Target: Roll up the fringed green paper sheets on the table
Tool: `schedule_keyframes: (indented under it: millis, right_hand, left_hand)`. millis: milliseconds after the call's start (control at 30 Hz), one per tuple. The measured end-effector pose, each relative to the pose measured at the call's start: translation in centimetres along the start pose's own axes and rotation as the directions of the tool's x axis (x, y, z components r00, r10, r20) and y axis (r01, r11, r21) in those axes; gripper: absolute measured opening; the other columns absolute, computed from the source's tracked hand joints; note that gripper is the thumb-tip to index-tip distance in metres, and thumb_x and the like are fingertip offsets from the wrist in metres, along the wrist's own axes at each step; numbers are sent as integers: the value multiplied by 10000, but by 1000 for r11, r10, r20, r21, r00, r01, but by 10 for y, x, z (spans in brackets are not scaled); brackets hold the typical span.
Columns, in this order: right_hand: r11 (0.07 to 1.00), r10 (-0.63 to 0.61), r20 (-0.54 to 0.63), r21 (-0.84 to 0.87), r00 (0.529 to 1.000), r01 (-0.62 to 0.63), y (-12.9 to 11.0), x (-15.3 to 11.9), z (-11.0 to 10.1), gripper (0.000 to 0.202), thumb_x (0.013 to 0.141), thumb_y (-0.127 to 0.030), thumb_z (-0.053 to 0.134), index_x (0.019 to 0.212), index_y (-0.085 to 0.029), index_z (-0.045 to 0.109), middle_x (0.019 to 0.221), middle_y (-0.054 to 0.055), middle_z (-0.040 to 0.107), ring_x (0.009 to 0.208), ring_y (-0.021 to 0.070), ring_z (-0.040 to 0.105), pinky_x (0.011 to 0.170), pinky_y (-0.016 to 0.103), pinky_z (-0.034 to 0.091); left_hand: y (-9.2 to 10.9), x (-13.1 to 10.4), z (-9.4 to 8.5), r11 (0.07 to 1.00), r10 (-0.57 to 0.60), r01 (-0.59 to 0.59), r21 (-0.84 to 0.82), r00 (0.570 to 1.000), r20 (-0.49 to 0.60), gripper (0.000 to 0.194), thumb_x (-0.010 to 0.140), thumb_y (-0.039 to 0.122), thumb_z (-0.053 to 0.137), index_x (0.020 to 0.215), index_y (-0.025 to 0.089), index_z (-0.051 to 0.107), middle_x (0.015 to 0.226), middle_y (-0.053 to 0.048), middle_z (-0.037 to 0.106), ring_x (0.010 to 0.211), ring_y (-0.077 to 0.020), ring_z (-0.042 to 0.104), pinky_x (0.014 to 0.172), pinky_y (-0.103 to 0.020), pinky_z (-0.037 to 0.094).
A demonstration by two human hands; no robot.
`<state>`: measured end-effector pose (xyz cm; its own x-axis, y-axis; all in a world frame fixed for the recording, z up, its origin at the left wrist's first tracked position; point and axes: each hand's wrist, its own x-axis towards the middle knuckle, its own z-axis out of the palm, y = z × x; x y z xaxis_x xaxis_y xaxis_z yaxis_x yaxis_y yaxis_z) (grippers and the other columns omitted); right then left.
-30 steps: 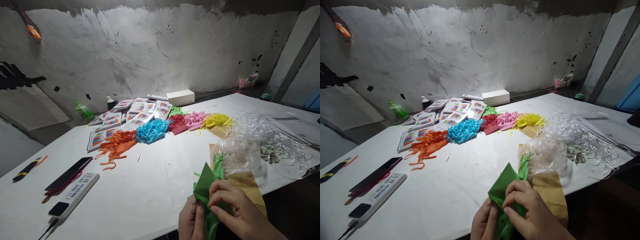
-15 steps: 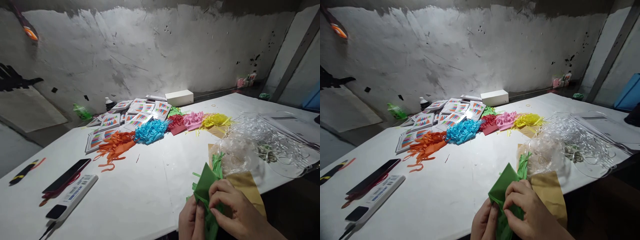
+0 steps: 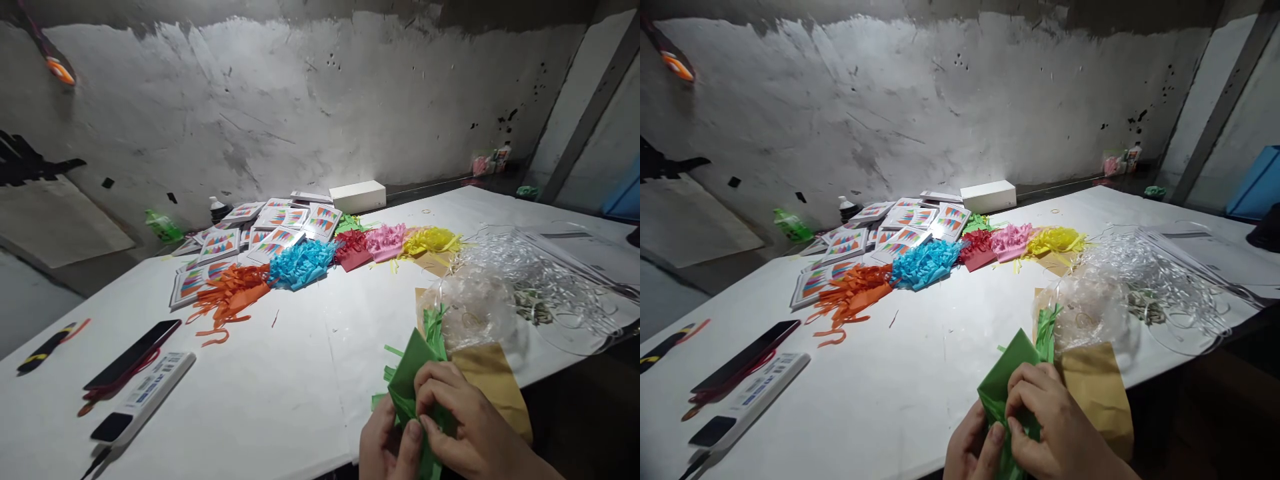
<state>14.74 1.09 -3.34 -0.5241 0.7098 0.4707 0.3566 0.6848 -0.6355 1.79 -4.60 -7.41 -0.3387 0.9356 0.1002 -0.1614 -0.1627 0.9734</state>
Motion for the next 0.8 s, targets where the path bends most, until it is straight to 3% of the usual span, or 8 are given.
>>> schedule_keyframes:
  millis: [133, 300, 500, 633, 800]
  right_hand:
    - [999, -35, -7, -32, 999, 34, -1, -1, 3, 175, 694, -96, 522, 736, -261, 486, 791, -25, 646, 750, 173, 629, 651, 281, 555]
    - [999, -16, -42, -45, 999, 14, 1, -5, 4, 183, 723, -90, 505, 757, -268, 480, 817, -22, 634, 777, 168, 644, 652, 256, 548]
    - [993, -64, -112, -107, 992, 52, 1, -7, 2, 169, 759, -107, 489, 767, -275, 470, 809, -27, 616, 760, 164, 647, 655, 259, 565]
    - [982, -124, -145, -156, 982, 101, -5, -6, -2, 131, 808, -169, 535, 884, -274, 514, 860, -3, 651, 810, 181, 670, 689, 272, 595]
    - [925, -256, -184, -330, 949, 186, -14, -6, 1, 257, 837, -243, 578, 1091, -221, 549, 938, 52, 720, 863, 233, 711, 769, 368, 608]
  left_hand:
    - [3, 0, 1, 996, -74, 73, -47, 997, -34, 410, 712, 591, 746, 883, 226, 817, 837, -85, 803, 804, -299, 722, 749, -340, 567]
    - [-3, -1, -5, 998, -61, 61, 10, 998, -13, 462, 739, 627, 701, 926, 222, 822, 856, -92, 795, 782, -277, 706, 770, -337, 560]
    - [-18, -5, -7, 994, -109, 109, -6, 989, -98, 454, 765, 625, 665, 964, 247, 815, 908, -83, 798, 915, -326, 700, 777, -352, 550]
    - [-16, -4, -9, 998, -13, 15, 63, 999, -36, 454, 825, 627, 594, 953, 249, 810, 898, -78, 794, 846, -314, 700, 757, -372, 554]
    - [-23, -4, -17, 955, 164, -176, 239, 984, 73, 465, 893, 638, 488, 1075, 324, 781, 964, -82, 802, 825, -311, 712, 767, -403, 571]
